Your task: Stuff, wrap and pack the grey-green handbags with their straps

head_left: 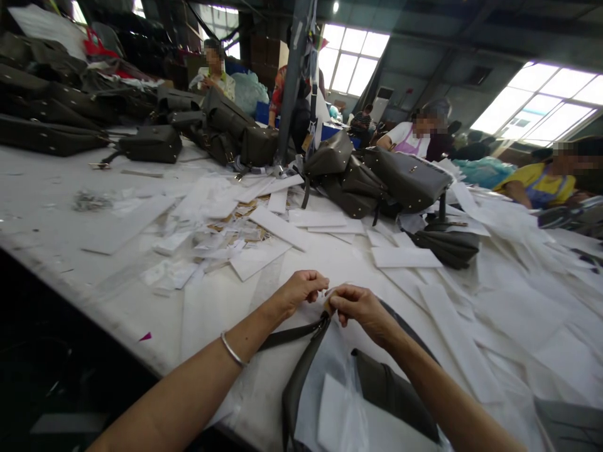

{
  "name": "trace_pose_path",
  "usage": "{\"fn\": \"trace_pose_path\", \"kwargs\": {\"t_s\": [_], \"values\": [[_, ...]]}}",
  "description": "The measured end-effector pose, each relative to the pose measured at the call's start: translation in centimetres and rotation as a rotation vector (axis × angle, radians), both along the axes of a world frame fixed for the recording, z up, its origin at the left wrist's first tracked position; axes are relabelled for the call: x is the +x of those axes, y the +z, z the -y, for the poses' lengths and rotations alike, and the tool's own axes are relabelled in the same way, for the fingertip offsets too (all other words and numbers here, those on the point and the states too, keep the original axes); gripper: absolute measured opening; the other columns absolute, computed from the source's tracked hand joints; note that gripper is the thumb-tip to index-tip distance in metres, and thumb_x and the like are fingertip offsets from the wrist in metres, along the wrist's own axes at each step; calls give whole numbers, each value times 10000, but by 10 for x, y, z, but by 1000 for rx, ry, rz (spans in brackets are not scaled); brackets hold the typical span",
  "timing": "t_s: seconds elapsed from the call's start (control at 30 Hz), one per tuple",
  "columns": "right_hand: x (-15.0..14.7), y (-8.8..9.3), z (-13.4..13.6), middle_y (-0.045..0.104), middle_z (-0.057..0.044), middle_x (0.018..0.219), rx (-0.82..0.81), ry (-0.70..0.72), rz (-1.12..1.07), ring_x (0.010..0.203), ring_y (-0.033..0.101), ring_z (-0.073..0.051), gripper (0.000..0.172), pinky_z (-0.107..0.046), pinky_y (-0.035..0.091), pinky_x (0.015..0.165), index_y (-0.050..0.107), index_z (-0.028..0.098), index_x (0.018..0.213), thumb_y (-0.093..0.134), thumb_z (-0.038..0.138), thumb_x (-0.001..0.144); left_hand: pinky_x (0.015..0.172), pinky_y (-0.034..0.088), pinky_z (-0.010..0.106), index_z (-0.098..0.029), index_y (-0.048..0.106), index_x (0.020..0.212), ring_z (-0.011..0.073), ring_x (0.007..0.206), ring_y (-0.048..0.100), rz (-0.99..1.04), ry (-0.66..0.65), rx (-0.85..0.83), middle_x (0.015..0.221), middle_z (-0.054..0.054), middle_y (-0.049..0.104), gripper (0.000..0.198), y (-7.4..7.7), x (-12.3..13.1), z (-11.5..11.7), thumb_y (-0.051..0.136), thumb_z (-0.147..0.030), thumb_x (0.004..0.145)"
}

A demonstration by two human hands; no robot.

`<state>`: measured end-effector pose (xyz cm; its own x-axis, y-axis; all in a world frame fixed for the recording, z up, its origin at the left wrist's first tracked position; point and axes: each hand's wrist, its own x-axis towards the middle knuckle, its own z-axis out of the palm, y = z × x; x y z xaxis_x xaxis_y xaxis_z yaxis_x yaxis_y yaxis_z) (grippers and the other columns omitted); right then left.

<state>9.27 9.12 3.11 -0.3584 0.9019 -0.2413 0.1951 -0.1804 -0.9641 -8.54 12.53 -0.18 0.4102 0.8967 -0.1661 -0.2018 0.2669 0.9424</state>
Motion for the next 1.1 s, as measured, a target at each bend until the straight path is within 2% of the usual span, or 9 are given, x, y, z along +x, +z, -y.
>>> {"fn": "trace_pose_path", "kwargs": {"t_s": [0.17,0.33,0.4,0.5,0.6,0.73,0.8,0.97,1.1], "values": [[-20,-6,-10,599,78,538,-20,-38,125,412,532,-114,463,-221,440,389,517,193,934,791,438,653,496,271,212,-140,618,703,63,521,376,-76,52,96,652,-27,526,361,3,-1,3,733,-481,669],[-14,-14,-11,642,18,582,-123,-169,43,451,567,-100,423,-210,472,425,577,153,837,803,448,635,516,407,205,-144,697,754,94,628,571,-241,-54,318,1057,65,633,289,14,-2,14,663,-432,758],[-8,-16,-7,668,-7,639,-180,-243,-45,518,611,-108,408,-223,518,498,588,150,803,828,418,611,442,402,204,-155,689,935,106,554,600,-321,-91,293,1034,78,659,324,15,-3,17,564,-433,825],[-1,-15,-1,704,-40,722,-209,-285,-143,623,667,-141,401,-271,565,629,601,155,825,842,394,612,395,398,201,-158,578,1164,157,527,634,-406,-65,212,820,52,683,442,9,-2,17,574,-432,818],[2,-9,2,721,-61,783,-211,-235,-168,688,676,-154,388,-296,555,709,625,151,878,823,390,646,459,442,225,-147,636,1010,168,548,631,-468,-80,282,681,32,658,332,3,-3,11,567,-410,819],[4,3,2,695,-40,801,-124,-250,-26,590,561,-107,361,-231,435,530,666,156,874,751,466,710,693,471,256,-167,639,741,167,785,615,-518,49,445,833,47,667,197,9,-6,4,548,-326,813],[2,5,0,686,-40,825,-50,-269,32,573,501,-98,378,-223,369,486,680,160,870,715,513,738,745,447,263,-172,610,738,164,822,580,-552,120,500,854,39,646,195,14,-8,3,503,-299,839],[-9,0,-4,680,-30,786,16,-170,56,581,507,-115,435,-232,370,493,685,173,1016,679,529,768,695,391,275,-194,540,760,163,740,525,-689,157,528,784,13,592,188,18,-6,5,440,-275,897],[-14,-10,-7,625,-6,626,7,-161,247,500,480,-105,304,-227,329,445,697,158,811,659,452,743,705,368,289,-207,505,732,186,753,530,-796,159,492,776,17,583,188,14,-10,3,469,-281,901]]}}
